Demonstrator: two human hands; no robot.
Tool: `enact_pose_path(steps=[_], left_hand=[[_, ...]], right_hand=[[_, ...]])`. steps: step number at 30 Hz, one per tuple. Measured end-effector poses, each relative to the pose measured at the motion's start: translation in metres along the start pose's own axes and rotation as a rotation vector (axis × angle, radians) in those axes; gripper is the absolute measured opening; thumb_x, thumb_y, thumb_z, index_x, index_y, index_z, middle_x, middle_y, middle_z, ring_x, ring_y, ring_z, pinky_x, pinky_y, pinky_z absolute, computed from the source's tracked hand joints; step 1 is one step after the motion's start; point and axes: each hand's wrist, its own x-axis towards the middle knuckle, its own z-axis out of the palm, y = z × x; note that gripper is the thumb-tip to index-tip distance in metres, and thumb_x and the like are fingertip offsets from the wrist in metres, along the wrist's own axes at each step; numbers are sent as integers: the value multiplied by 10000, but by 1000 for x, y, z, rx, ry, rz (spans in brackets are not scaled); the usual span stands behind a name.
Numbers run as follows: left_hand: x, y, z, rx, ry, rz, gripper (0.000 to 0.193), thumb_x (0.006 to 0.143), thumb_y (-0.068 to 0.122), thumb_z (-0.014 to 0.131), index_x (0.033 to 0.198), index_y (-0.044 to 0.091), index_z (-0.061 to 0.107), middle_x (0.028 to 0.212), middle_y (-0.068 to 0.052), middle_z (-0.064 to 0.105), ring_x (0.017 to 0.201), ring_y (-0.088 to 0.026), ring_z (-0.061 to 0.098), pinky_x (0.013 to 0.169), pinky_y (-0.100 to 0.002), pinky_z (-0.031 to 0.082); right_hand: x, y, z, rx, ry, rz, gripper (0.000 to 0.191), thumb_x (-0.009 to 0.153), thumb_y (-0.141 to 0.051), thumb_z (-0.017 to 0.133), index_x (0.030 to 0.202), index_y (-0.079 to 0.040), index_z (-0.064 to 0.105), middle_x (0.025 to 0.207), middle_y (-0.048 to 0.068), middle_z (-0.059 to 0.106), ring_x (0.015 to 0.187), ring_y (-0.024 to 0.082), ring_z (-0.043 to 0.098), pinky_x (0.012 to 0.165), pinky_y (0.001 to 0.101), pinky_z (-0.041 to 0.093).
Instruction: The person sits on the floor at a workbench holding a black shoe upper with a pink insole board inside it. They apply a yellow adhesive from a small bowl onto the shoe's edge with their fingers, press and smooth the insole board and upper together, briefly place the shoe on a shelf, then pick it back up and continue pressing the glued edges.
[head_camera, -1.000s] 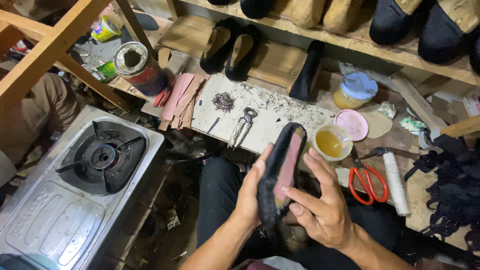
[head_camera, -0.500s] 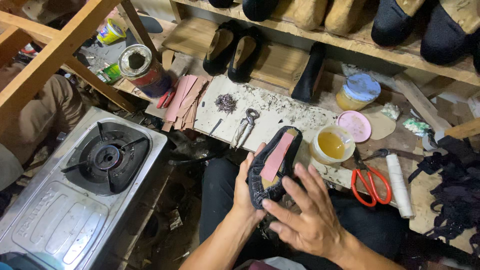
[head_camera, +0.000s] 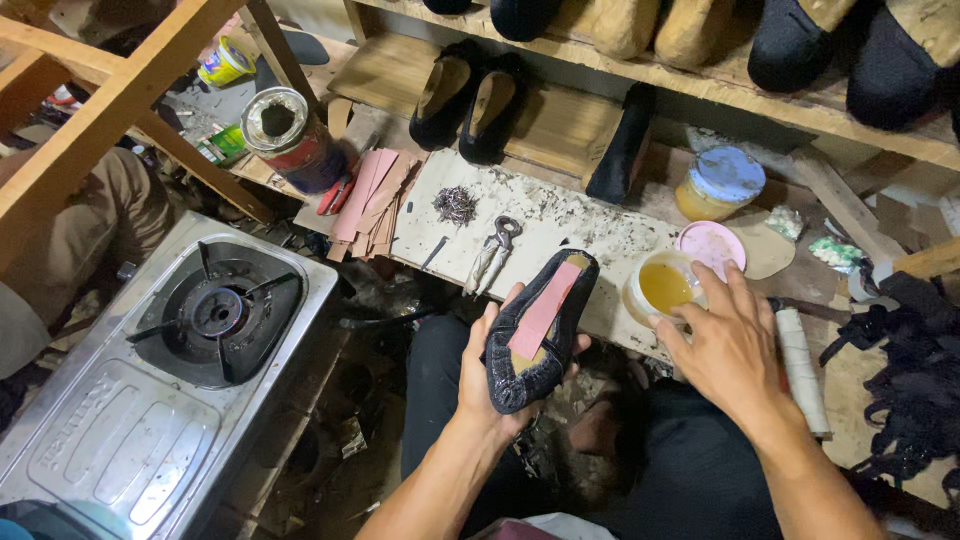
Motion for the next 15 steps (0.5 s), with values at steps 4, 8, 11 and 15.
enact_pose_path(steps=[4,8,11,15], left_hand=[[0,-1,1,-9,-19,7,704,1019,586,402,1617,228,304,1429,-172,584,1049,-436,692,755,-481,606],[1,-5,0,43,-22,46,713,1027,559,393,1639,222,253,1436,-186,571,1037,-418,695,767,-480,594],[4,-9,0,79,-122,103,721,1073,533,381,1658,141,224,1457,-227,536,1086,-396,662,901,-477,563],[5,-13,1,68,-40,112,727,1047,476,379,1644,78,257,1562,-157,480,1354,-260,562,1128,-405,470]], right_hand=[[4,9,1,139,21,-10,290,840,-322,738,904,-45,794,1440,187,591,1397,426,480,1129,548,394],[3,-17,-23,313,124,-34,233,893,-275,736,848,-47,737,1455,158,590,1467,373,478,1246,495,383],[-21,-61,-43,552,162,-240,263,792,-215,708,989,-56,781,1480,220,510,1470,429,390,1210,537,325],[-39,-95,-52,748,140,-532,317,852,-270,729,1096,-75,784,1521,237,419,1505,462,293,1234,582,259]])
